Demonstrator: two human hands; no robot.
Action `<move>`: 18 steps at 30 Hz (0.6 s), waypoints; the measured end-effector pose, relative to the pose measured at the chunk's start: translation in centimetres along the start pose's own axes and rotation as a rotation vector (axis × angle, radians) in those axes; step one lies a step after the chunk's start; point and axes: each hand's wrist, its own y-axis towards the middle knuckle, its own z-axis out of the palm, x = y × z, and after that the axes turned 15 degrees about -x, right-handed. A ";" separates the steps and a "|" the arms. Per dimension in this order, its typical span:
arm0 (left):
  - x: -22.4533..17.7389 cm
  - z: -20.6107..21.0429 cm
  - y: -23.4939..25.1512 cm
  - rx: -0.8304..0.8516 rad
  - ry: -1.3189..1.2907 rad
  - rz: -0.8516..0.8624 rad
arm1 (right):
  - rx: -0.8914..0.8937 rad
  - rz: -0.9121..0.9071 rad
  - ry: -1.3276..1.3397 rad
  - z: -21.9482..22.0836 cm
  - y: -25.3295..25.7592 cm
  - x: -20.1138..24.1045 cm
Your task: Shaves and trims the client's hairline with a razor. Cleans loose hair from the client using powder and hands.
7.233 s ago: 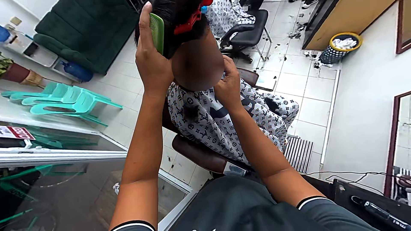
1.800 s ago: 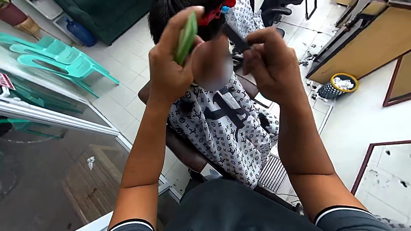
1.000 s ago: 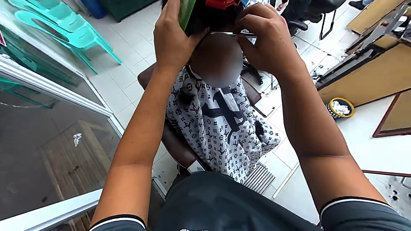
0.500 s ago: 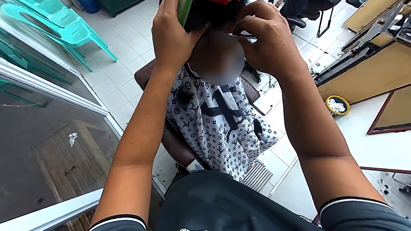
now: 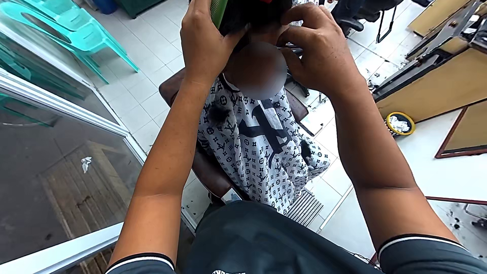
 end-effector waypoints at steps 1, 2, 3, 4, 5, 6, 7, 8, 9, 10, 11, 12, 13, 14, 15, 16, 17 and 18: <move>0.0 0.0 0.0 -0.001 0.001 -0.001 | 0.012 0.004 -0.003 0.0 0.0 0.1; 0.0 0.0 0.0 -0.002 0.002 -0.003 | 0.016 0.006 -0.006 0.0 0.0 0.2; 0.0 0.0 0.0 -0.002 0.005 -0.005 | 0.016 0.007 -0.012 0.0 0.0 0.2; -0.1 0.0 0.0 -0.002 0.009 -0.007 | 0.007 0.008 -0.016 0.0 0.0 0.2; -0.1 0.0 0.0 -0.004 0.011 -0.011 | -0.007 0.005 -0.022 0.1 0.0 0.2; -0.1 0.0 0.0 -0.003 0.011 -0.015 | -0.017 0.004 -0.024 0.1 0.0 0.2; -0.1 0.1 0.0 -0.003 0.010 -0.016 | -0.019 0.001 -0.024 0.2 0.0 0.2; -0.1 0.1 0.0 -0.008 0.007 -0.011 | -0.015 -0.002 -0.024 0.2 -0.1 0.3; 0.0 0.2 0.0 -0.009 0.001 -0.007 | -0.006 -0.003 -0.024 0.1 -0.1 0.3; 0.0 0.2 -0.1 -0.007 -0.001 -0.007 | 0.006 -0.005 -0.022 0.1 -0.2 0.3; 0.1 0.1 -0.1 -0.002 -0.006 -0.010 | 0.014 -0.003 -0.012 0.0 -0.3 0.2; 0.1 -0.2 -0.2 0.003 -0.022 -0.013 | 0.008 0.003 0.012 -0.1 -0.4 0.1; 0.1 -0.6 -0.3 0.005 -0.063 -0.016 | -0.012 0.013 0.044 -0.3 -0.6 0.0; 0.0 -1.4 -0.5 -0.002 -0.131 -0.022 | -0.046 0.022 0.081 -0.7 -0.8 -0.2; -0.3 -2.2 -0.7 -0.037 -0.217 -0.008 | -0.094 0.023 0.113 -1.2 -0.9 -0.3; -0.8 -2.9 -0.6 -0.084 -0.301 0.026 | -0.134 0.032 0.126 -1.8 -0.9 -0.4; -1.6 -3.5 -0.5 -0.111 -0.369 0.076 | -0.172 0.037 0.123 -2.4 -1.0 -0.4; -2.6 -4.0 -0.4 -0.108 -0.401 0.138 | -0.199 0.044 0.126 -2.8 -1.2 -0.3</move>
